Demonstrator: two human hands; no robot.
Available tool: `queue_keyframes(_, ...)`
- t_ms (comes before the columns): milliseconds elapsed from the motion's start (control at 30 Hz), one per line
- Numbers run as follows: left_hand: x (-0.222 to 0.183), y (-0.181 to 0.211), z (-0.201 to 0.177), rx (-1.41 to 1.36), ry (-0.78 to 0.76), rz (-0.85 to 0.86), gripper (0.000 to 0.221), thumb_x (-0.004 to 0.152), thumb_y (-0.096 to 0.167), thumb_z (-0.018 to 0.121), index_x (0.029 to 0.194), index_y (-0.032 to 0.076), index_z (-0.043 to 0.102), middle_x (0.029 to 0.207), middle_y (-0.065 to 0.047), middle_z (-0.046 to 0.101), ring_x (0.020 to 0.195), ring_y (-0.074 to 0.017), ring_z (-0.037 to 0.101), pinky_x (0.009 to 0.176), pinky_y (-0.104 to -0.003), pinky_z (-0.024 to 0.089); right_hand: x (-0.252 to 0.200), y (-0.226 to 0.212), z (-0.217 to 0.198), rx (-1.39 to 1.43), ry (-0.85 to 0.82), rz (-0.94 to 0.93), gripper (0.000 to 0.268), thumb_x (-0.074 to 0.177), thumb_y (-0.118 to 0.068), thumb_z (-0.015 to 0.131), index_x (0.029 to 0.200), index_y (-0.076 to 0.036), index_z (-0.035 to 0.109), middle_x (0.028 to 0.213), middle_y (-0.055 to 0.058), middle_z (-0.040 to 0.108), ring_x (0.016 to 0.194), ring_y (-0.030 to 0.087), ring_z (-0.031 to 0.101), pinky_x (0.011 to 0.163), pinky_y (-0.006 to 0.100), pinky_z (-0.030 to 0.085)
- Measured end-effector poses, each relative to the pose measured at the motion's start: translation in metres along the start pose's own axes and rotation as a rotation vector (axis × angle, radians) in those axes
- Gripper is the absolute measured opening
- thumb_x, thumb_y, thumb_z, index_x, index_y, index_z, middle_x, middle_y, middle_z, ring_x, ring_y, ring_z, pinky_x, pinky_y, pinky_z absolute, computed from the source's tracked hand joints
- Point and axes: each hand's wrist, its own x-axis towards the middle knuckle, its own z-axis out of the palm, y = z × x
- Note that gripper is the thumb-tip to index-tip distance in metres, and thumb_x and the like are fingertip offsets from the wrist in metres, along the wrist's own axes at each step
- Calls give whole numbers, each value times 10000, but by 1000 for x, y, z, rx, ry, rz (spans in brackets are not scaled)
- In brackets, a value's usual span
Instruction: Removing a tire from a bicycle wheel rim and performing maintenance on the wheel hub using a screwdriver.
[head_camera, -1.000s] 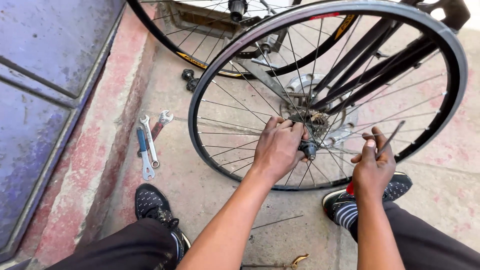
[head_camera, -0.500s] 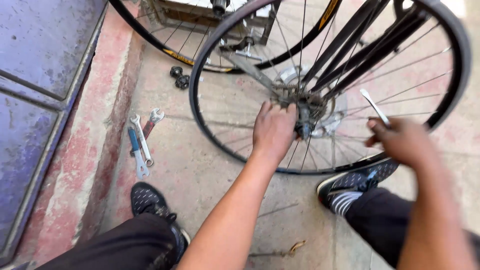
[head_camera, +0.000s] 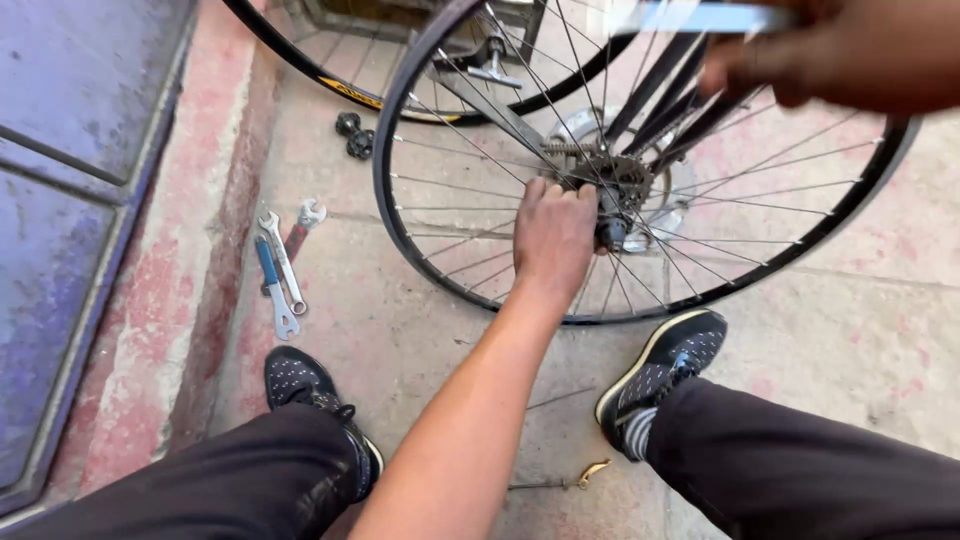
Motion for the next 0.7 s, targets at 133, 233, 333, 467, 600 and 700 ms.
queue_keyframes(133,-9,8,-18,-40,36,-11,320,697,310,787,874,96,629,686,-50,709,689,-183,628,916,-315,389,-33,-51,28,-842,-224,116,241,884,-591,549,1073,-466,631,612,-155,789,521,33,732,585,187,541)
queue_keyframes(233,-9,11,-17,-6,44,-18,415,659,386,820,883,105,613,708,-48,706,704,-176,613,900,-323,391,-52,-53,48,-523,-433,263,152,896,-388,601,1030,-393,673,621,-81,775,517,76,658,576,204,492)
queue_keyframes(333,-10,20,-12,51,142,-19,94,886,140,536,921,75,594,768,-94,661,779,-228,598,874,-352,410,-54,-21,78,-91,-439,287,244,864,-168,591,1048,-275,711,714,-67,803,572,119,698,613,246,560)
queue_keyframes(467,-13,34,-14,63,98,-38,196,867,141,555,1019,38,623,755,-72,630,755,-211,553,884,-338,398,-66,-1,118,261,-267,313,478,853,-162,610,1301,-320,665,706,-14,808,588,145,717,569,297,573)
queue_keyframes(600,-14,37,-8,75,82,-3,151,876,136,571,995,49,601,756,-61,605,751,-189,526,849,-307,383,-70,11,140,424,-208,519,658,900,-215,569,1514,-431,471,727,57,790,526,216,611,504,348,487)
queue_keyframes(700,-17,45,-2,116,101,23,259,874,181,589,1090,39,597,795,-50,578,769,-174,491,880,-290,343,-76,32,150,292,-249,607,585,906,-272,587,1439,-509,544,657,46,779,528,187,613,536,319,493)
